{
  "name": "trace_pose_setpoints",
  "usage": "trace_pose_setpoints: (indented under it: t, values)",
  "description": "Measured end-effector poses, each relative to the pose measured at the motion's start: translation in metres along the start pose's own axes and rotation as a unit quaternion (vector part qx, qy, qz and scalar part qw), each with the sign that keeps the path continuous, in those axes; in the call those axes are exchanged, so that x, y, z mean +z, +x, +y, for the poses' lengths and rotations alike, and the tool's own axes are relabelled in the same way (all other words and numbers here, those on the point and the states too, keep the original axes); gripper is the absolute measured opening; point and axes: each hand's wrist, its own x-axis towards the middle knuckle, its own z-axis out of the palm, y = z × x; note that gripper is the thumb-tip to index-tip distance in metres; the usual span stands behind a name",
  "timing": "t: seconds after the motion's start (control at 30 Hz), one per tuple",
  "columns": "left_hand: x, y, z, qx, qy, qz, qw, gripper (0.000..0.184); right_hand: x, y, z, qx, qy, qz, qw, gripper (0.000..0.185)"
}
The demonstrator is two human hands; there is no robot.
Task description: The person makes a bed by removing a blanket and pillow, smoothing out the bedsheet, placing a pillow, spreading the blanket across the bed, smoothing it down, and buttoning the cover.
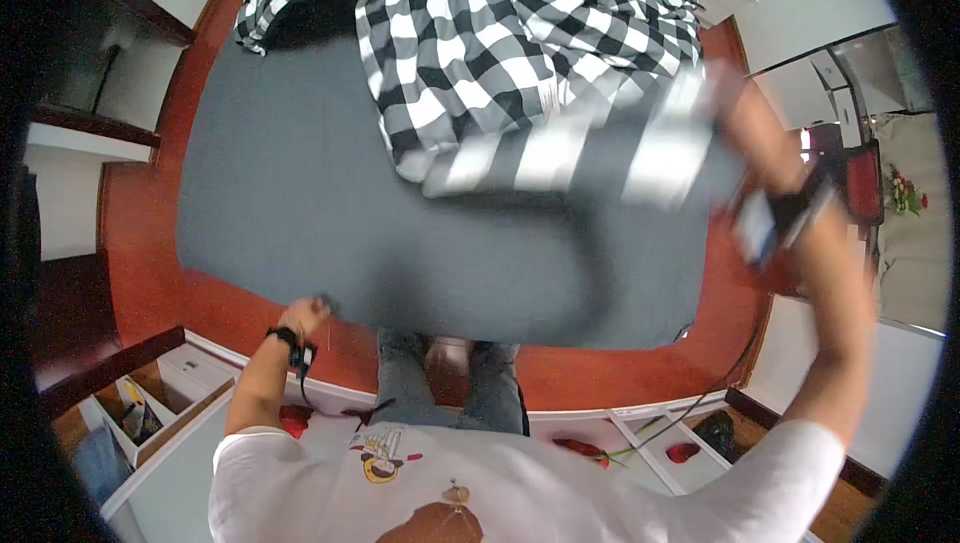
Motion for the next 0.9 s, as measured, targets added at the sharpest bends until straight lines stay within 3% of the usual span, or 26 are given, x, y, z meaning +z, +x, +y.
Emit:
trace_pose_setpoints:
  t: [0.03,0.1,0.17,0.23,0.33,0.37,0.4,0.47,0.5,0.53,0.6,0.63,0.67,0.73,0.8,0.87,0.9]
  values:
    - [-0.009,0.012,0.007,0.008,-0.057,0.046,0.997,0.047,-0.024,0.013,0.038,0.094,0.128,0.112,0.981,0.030]
    - [-0.015,0.049,0.003,0.026,-0.190,0.115,0.975,0.046,-0.062,0.030,0.097,0.172,0.383,0.309,0.854,0.031]
    - [-0.025,0.083,-0.012,0.041,-0.262,0.139,0.954,0.047,-0.063,0.035,0.125,0.177,0.441,0.393,0.787,0.032]
    - [-0.045,0.101,-0.020,-0.022,-0.420,0.156,0.894,0.045,-0.035,0.041,0.143,0.204,0.467,0.430,0.745,0.033]
    - [-0.068,0.139,-0.020,-0.027,-0.389,0.159,0.907,0.046,0.061,0.057,0.146,0.267,0.491,0.423,0.713,0.036]
    - [-0.058,0.177,-0.026,-0.029,-0.293,0.190,0.936,0.045,0.104,0.063,0.139,0.283,0.505,0.410,0.705,0.037]
    - [-0.058,0.191,-0.014,-0.033,-0.288,0.189,0.938,0.045,0.150,0.068,0.124,0.295,0.524,0.388,0.699,0.037]
    - [-0.059,0.202,0.031,0.023,-0.243,0.241,0.939,0.049,0.239,0.061,0.067,0.300,0.579,0.284,0.703,0.039]
    - [-0.064,0.200,0.056,0.033,-0.210,0.267,0.940,0.052,0.277,0.047,0.027,0.293,0.608,0.200,0.710,0.040]
    - [-0.070,0.196,0.075,0.043,-0.177,0.292,0.939,0.055,0.305,0.028,-0.017,0.292,0.625,0.077,0.720,0.053]
    - [-0.078,0.213,0.074,0.053,-0.151,0.274,0.948,0.066,0.366,-0.033,-0.081,0.240,0.700,0.026,0.672,0.054]
    - [-0.078,0.231,0.056,0.026,-0.113,0.337,0.934,0.066,0.391,-0.069,-0.102,0.280,0.676,0.041,0.680,0.051]
    - [-0.080,0.247,0.038,0.000,-0.074,0.398,0.914,0.065,0.394,-0.103,-0.117,0.336,0.698,0.048,0.631,0.048]
    - [-0.096,0.278,0.013,-0.105,-0.047,0.406,0.907,0.071,0.416,-0.175,-0.126,0.466,0.689,0.087,0.548,0.046]
    - [-0.117,0.309,0.029,-0.204,-0.053,0.471,0.857,0.071,0.461,-0.286,-0.116,0.568,0.622,0.127,0.524,0.037]
    - [-0.141,0.348,0.090,-0.110,-0.120,0.495,0.853,0.067,0.465,-0.362,-0.129,0.621,0.576,0.144,0.512,0.032]
    - [-0.143,0.325,0.183,-0.054,-0.185,0.440,0.877,0.065,0.466,-0.390,-0.135,0.653,0.548,0.139,0.504,0.030]
